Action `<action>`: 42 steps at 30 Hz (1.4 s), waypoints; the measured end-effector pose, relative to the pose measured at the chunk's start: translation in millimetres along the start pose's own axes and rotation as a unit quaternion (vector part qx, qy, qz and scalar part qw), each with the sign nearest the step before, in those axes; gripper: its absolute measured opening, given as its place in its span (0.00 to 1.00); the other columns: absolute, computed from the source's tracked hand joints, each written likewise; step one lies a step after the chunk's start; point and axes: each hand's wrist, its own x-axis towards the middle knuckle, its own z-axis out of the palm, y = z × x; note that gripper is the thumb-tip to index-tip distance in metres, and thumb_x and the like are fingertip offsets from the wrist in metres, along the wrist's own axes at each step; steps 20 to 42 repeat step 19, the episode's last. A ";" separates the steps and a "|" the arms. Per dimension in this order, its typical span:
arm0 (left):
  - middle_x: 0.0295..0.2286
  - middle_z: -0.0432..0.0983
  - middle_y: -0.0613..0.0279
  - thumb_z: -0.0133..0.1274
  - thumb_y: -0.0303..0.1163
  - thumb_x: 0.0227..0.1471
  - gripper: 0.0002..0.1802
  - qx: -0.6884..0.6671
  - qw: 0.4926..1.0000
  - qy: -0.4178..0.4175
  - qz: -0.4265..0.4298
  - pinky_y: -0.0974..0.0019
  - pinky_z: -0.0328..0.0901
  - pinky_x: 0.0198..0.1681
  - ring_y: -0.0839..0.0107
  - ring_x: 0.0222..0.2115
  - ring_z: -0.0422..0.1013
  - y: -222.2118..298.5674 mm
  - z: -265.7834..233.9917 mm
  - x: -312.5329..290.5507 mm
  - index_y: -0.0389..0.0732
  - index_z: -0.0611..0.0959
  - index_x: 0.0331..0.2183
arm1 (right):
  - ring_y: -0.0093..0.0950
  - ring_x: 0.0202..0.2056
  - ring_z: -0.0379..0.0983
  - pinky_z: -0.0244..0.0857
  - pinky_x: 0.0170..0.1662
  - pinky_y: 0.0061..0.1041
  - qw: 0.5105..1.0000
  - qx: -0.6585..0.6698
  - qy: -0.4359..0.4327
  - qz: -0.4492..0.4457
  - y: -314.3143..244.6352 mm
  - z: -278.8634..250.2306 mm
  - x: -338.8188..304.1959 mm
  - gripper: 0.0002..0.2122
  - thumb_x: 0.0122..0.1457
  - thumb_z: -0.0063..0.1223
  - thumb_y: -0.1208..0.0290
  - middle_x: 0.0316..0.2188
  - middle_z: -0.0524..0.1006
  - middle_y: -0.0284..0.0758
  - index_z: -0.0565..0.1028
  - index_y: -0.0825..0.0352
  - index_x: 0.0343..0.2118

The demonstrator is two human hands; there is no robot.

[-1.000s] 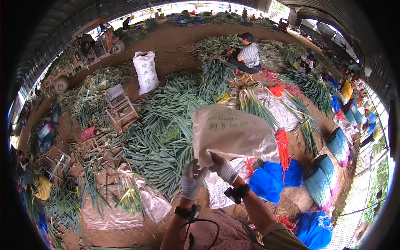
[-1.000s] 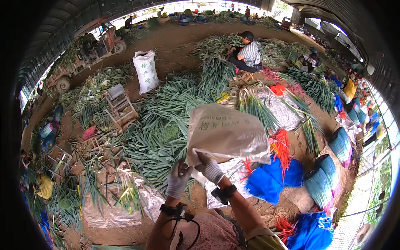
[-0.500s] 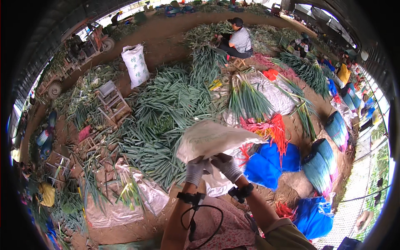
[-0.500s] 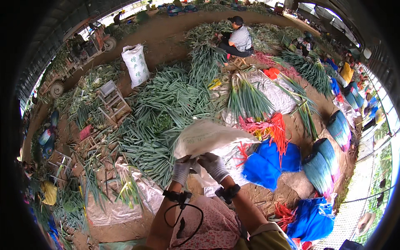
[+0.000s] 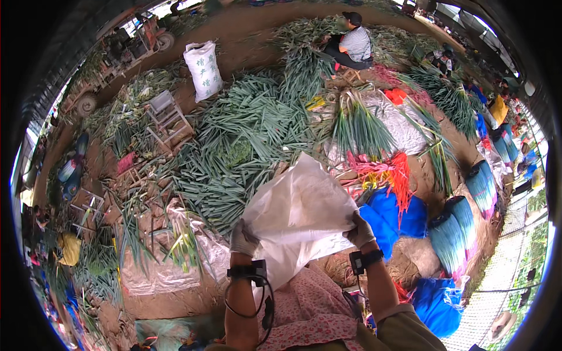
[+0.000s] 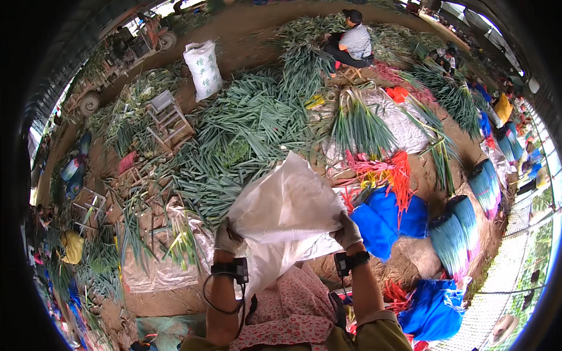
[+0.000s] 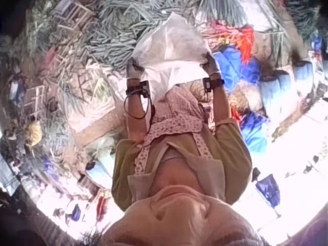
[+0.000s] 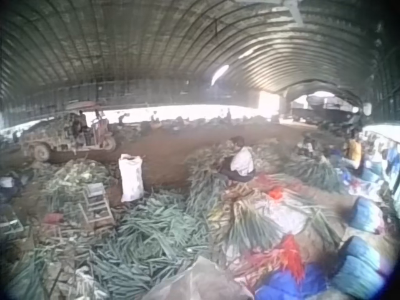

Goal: Trimming roots and outer leaves from leeks using a knife.

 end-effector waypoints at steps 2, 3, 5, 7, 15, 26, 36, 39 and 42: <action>0.55 0.83 0.56 0.65 0.54 0.64 0.32 0.025 0.999 0.045 -0.013 0.44 0.79 0.55 0.53 0.55 0.80 -40.9 32.7 -12.8 0.42 0.82 0.60 | 0.30 0.36 0.84 0.78 0.30 0.37 0.990 -0.136 0.027 0.028 -10.5 -36.8 -5.6 0.14 0.75 0.58 0.56 0.39 0.84 0.31 0.78 0.57 0.55; 0.57 0.83 0.57 0.66 0.57 0.64 0.36 0.047 0.997 0.060 -0.027 0.44 0.79 0.54 0.53 0.56 0.80 -50.9 49.9 -20.4 0.43 0.82 0.62 | 0.34 0.39 0.85 0.79 0.33 0.40 0.970 -0.231 0.058 0.043 -13.9 -47.2 -8.0 0.16 0.73 0.59 0.56 0.40 0.84 0.33 0.77 0.57 0.57; 0.58 0.83 0.58 0.63 0.63 0.64 0.40 0.130 0.987 0.080 -0.055 0.48 0.80 0.53 0.56 0.56 0.80 -43.5 67.6 -31.2 0.43 0.81 0.63 | 0.42 0.44 0.85 0.81 0.40 0.46 0.859 -0.491 0.145 0.006 -12.8 -33.9 -1.5 0.22 0.69 0.63 0.56 0.41 0.84 0.39 0.74 0.60 0.61; 0.58 0.83 0.58 0.64 0.63 0.63 0.41 0.170 0.980 0.088 -0.056 0.51 0.80 0.52 0.57 0.56 0.80 -40.3 70.8 -34.6 0.43 0.80 0.64 | 0.49 0.48 0.83 0.80 0.47 0.49 0.658 -0.703 0.253 -0.093 -15.2 -12.0 0.4 0.29 0.64 0.68 0.56 0.47 0.81 0.46 0.71 0.62 0.64; 0.53 0.82 0.56 0.56 0.69 0.66 0.42 0.188 0.972 0.144 0.005 0.54 0.81 0.46 0.59 0.45 0.82 -35.0 40.9 -56.2 0.42 0.80 0.62 | 0.61 0.73 0.53 0.57 0.74 0.47 0.613 -0.771 0.142 -0.098 54.5 176.1 -3.1 0.63 0.54 0.69 0.32 0.74 0.51 0.65 0.47 0.74 0.77; 0.52 0.82 0.57 0.51 0.71 0.68 0.42 0.265 0.953 0.111 -0.098 0.56 0.78 0.52 0.63 0.47 0.80 -89.6 76.0 -65.1 0.42 0.81 0.60 | 0.62 0.80 0.37 0.41 0.82 0.47 0.695 -0.687 0.201 0.067 65.5 107.7 35.2 0.72 0.52 0.68 0.24 0.80 0.36 0.65 0.36 0.75 0.80; 0.52 0.82 0.57 0.51 0.71 0.68 0.42 0.265 0.953 0.111 -0.098 0.56 0.78 0.52 0.63 0.47 0.80 -89.6 76.0 -65.1 0.42 0.81 0.60 | 0.62 0.80 0.37 0.41 0.82 0.47 0.695 -0.687 0.201 0.067 65.5 107.7 35.2 0.72 0.52 0.68 0.24 0.80 0.36 0.65 0.36 0.75 0.80; 0.52 0.82 0.57 0.51 0.71 0.68 0.42 0.265 0.953 0.111 -0.098 0.56 0.78 0.52 0.63 0.47 0.80 -89.6 76.0 -65.1 0.42 0.81 0.60 | 0.62 0.80 0.37 0.41 0.82 0.47 0.695 -0.687 0.201 0.067 65.5 107.7 35.2 0.72 0.52 0.68 0.24 0.80 0.36 0.65 0.36 0.75 0.80; 0.52 0.82 0.57 0.51 0.71 0.68 0.42 0.265 0.953 0.111 -0.098 0.56 0.78 0.52 0.63 0.47 0.80 -89.6 76.0 -65.1 0.42 0.81 0.60 | 0.62 0.80 0.37 0.41 0.82 0.47 0.695 -0.687 0.201 0.067 65.5 107.7 35.2 0.72 0.52 0.68 0.24 0.80 0.36 0.65 0.36 0.75 0.80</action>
